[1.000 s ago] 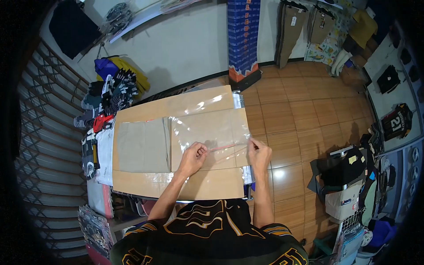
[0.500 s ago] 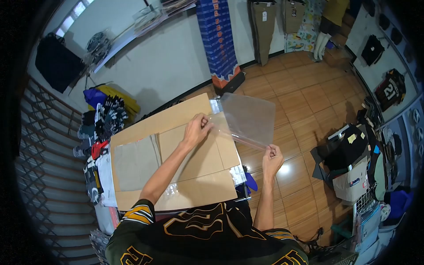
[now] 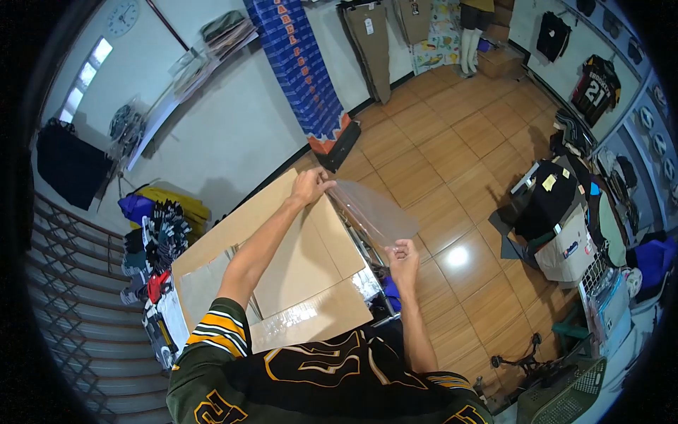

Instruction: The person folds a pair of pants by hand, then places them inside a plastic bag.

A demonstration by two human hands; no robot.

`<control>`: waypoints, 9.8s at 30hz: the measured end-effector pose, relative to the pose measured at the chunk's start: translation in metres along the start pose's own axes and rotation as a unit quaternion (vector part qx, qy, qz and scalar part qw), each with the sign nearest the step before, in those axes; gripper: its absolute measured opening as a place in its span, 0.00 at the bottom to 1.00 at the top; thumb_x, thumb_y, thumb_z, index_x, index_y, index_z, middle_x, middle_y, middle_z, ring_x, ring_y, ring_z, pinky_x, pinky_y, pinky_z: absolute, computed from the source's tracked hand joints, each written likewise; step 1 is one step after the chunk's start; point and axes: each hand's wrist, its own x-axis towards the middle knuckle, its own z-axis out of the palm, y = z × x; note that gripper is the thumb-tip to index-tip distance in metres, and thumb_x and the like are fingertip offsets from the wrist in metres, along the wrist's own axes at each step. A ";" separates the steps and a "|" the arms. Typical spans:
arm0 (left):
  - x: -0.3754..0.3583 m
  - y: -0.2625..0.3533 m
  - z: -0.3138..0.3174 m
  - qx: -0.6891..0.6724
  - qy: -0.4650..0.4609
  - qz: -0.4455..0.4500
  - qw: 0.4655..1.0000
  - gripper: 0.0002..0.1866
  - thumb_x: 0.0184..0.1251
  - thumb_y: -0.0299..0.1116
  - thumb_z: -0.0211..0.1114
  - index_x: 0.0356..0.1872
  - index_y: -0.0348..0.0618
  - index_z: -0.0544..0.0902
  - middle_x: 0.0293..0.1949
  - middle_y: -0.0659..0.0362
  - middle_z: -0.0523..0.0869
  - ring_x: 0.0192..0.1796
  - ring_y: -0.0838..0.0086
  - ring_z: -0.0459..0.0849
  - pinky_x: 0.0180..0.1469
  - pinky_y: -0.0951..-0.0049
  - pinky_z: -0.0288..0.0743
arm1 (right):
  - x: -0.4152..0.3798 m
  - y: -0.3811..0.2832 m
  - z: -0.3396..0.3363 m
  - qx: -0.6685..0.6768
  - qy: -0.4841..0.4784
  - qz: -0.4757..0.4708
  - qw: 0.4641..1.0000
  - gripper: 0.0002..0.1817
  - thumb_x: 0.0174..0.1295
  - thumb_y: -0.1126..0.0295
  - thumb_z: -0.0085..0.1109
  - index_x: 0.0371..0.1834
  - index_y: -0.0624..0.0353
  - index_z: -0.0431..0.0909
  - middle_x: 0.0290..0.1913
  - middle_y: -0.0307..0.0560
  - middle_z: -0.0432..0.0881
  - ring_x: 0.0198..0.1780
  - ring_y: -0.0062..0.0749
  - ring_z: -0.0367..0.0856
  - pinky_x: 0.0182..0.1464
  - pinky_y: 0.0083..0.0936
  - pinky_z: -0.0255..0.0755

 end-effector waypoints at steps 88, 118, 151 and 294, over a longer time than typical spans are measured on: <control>-0.366 -0.216 -0.058 0.045 0.150 0.045 0.987 0.38 0.62 0.51 0.64 0.75 0.56 0.70 0.77 0.48 0.65 0.80 0.50 0.56 0.77 0.38 0.46 | -0.192 -0.072 0.259 -0.385 -0.144 -0.253 0.876 0.12 0.64 0.60 0.65 0.35 0.58 0.87 0.27 0.58 0.86 0.32 0.59 0.86 0.37 0.48 0.78; -0.309 -0.181 -0.034 0.021 0.200 0.081 0.976 0.36 0.62 0.49 0.66 0.73 0.54 0.73 0.77 0.43 0.61 0.78 0.45 0.55 0.76 0.38 0.48 | -0.249 -0.057 0.208 -0.356 -0.122 -0.251 0.892 0.08 0.56 0.74 0.67 0.39 0.59 0.82 0.32 0.51 0.84 0.33 0.52 0.85 0.35 0.43 0.77; -0.408 -0.133 -0.020 0.106 0.069 0.050 0.991 0.36 0.70 0.63 0.59 0.78 0.69 0.66 0.82 0.50 0.52 0.81 0.38 0.47 0.71 0.19 0.43 | -0.266 -0.055 0.199 -0.345 -0.157 -0.188 0.906 0.14 0.55 0.71 0.67 0.45 0.58 0.79 0.23 0.52 0.83 0.29 0.54 0.86 0.33 0.44 0.76; -0.342 -0.017 0.023 -0.618 0.312 -0.101 0.715 0.39 0.64 0.34 0.75 0.74 0.40 0.67 0.64 0.44 0.79 0.65 0.61 0.79 0.69 0.61 0.71 | 0.008 -0.431 0.021 -0.291 -0.429 -0.319 0.794 0.15 0.48 0.69 0.78 0.32 0.69 0.85 0.24 0.35 0.82 0.27 0.15 0.76 0.32 0.18 0.70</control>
